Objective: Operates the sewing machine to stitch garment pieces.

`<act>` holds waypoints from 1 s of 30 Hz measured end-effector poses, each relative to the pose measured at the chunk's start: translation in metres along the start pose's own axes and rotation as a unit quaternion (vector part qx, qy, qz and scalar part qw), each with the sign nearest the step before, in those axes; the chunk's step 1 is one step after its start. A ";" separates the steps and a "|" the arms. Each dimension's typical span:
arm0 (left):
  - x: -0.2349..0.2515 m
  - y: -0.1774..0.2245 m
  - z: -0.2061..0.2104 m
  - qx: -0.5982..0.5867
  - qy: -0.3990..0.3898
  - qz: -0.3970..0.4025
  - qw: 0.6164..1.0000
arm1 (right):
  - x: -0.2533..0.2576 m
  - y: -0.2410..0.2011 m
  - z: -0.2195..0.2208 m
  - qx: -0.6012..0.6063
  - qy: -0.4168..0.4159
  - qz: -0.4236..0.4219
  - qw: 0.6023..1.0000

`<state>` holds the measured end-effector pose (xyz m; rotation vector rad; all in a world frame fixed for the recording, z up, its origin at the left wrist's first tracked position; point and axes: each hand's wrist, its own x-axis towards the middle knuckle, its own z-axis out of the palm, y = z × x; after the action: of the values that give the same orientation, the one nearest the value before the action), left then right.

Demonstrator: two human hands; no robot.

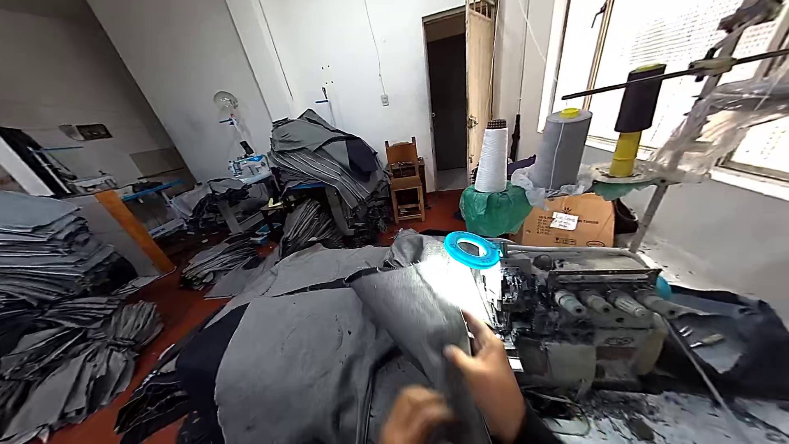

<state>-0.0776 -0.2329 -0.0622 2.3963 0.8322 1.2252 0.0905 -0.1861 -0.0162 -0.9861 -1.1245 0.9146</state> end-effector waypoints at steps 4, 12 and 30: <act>0.061 -0.041 0.037 0.135 0.145 0.069 0.978 | -0.079 0.018 -0.043 -0.065 0.059 -0.002 0.996; 0.098 -0.037 0.074 0.167 -0.003 0.020 0.986 | -0.089 0.024 -0.066 -0.102 0.186 0.043 0.976; 0.180 -0.042 0.044 0.103 -0.191 -0.091 0.972 | -0.056 0.020 -0.062 -0.049 0.236 -0.144 0.960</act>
<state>0.0270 -0.0884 0.0031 2.5308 1.0629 0.6039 0.1384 -0.2429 -0.0595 -1.0202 -0.8774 0.3627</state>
